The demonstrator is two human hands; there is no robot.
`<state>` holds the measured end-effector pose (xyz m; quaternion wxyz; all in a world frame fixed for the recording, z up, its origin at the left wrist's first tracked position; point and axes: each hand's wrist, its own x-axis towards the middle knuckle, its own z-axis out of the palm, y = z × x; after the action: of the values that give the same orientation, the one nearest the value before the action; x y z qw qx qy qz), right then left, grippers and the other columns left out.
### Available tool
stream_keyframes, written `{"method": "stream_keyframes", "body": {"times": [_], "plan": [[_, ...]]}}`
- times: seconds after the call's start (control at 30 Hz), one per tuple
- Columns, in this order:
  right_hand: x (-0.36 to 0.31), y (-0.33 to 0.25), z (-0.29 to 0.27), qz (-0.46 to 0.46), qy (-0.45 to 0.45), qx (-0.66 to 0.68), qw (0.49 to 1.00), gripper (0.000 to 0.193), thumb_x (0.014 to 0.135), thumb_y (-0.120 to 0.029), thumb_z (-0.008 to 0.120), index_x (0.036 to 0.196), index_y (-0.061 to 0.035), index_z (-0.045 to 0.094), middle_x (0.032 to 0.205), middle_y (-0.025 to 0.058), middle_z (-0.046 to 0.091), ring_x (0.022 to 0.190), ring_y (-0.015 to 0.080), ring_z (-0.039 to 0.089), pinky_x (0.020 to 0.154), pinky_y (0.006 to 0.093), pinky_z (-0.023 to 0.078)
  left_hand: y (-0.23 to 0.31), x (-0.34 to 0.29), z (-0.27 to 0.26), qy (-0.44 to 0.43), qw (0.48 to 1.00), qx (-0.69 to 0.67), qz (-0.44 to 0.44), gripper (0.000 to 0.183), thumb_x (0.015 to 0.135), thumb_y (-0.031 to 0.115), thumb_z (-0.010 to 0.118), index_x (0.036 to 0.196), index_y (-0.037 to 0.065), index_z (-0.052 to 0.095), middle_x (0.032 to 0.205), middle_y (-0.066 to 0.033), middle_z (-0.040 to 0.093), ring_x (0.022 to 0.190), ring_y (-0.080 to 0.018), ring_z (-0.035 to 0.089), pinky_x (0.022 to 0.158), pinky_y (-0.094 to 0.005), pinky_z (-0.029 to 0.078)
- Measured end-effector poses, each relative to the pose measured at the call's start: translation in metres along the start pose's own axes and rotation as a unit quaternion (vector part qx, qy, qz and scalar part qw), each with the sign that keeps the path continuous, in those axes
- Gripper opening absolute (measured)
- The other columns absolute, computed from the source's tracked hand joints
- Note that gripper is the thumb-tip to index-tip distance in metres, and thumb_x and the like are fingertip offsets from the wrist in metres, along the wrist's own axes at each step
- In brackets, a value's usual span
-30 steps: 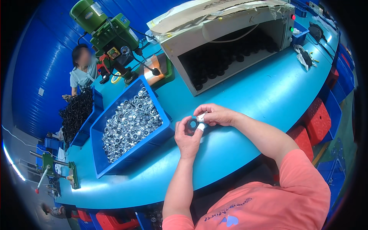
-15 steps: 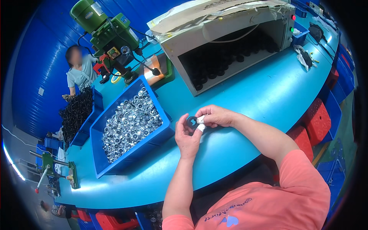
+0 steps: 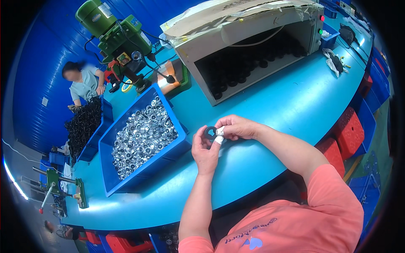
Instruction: The person is manually assembling small industrial components by inserting white plastic parts into black ring-shaped housings.
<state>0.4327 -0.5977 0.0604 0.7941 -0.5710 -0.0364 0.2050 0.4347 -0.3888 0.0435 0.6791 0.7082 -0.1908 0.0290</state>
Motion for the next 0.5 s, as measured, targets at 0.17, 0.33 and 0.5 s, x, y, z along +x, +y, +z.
{"method": "stream_keyframes", "body": {"times": [0.17, 0.33, 0.5], "plan": [[-0.0004, -0.0011, 0.0004, 0.000, -0.004, 0.002, 1.000, 0.024, 0.093, -0.016, 0.071, 0.113, -0.0034, 0.070, 0.080, -0.0016, 0.061, 0.063, 0.0056, 0.052, 0.051, 0.0223, 0.038, -0.0018, -0.0001, -0.0018, -0.005, 1.000, 0.015, 0.000, 0.058, 0.091, 0.001, 0.084, 0.143, 0.000, 0.058, 0.116, -0.0022, 0.065, 0.095, -0.0060, 0.062, 0.081, -0.0199, 0.055], [-0.0006, -0.0025, 0.0006, 0.002, -0.002, -0.003, 1.000, 0.023, 0.092, -0.016, 0.072, 0.112, -0.0038, 0.070, 0.081, -0.0016, 0.061, 0.063, 0.0059, 0.052, 0.052, 0.0225, 0.038, -0.0012, 0.0001, -0.0026, -0.009, 1.000, 0.027, 0.001, 0.058, 0.092, 0.002, 0.084, 0.143, 0.000, 0.058, 0.116, -0.0018, 0.064, 0.095, -0.0058, 0.062, 0.081, -0.0199, 0.055], [-0.0001, -0.0006, -0.0005, -0.004, -0.003, 0.001, 1.000, 0.023, 0.092, -0.017, 0.072, 0.111, -0.0042, 0.071, 0.080, -0.0015, 0.061, 0.063, 0.0059, 0.052, 0.052, 0.0226, 0.038, 0.0014, -0.0007, -0.0025, -0.010, 0.999, 0.035, -0.004, 0.057, 0.092, 0.003, 0.084, 0.144, 0.000, 0.058, 0.114, -0.0012, 0.065, 0.093, -0.0051, 0.062, 0.079, -0.0194, 0.053]]}}
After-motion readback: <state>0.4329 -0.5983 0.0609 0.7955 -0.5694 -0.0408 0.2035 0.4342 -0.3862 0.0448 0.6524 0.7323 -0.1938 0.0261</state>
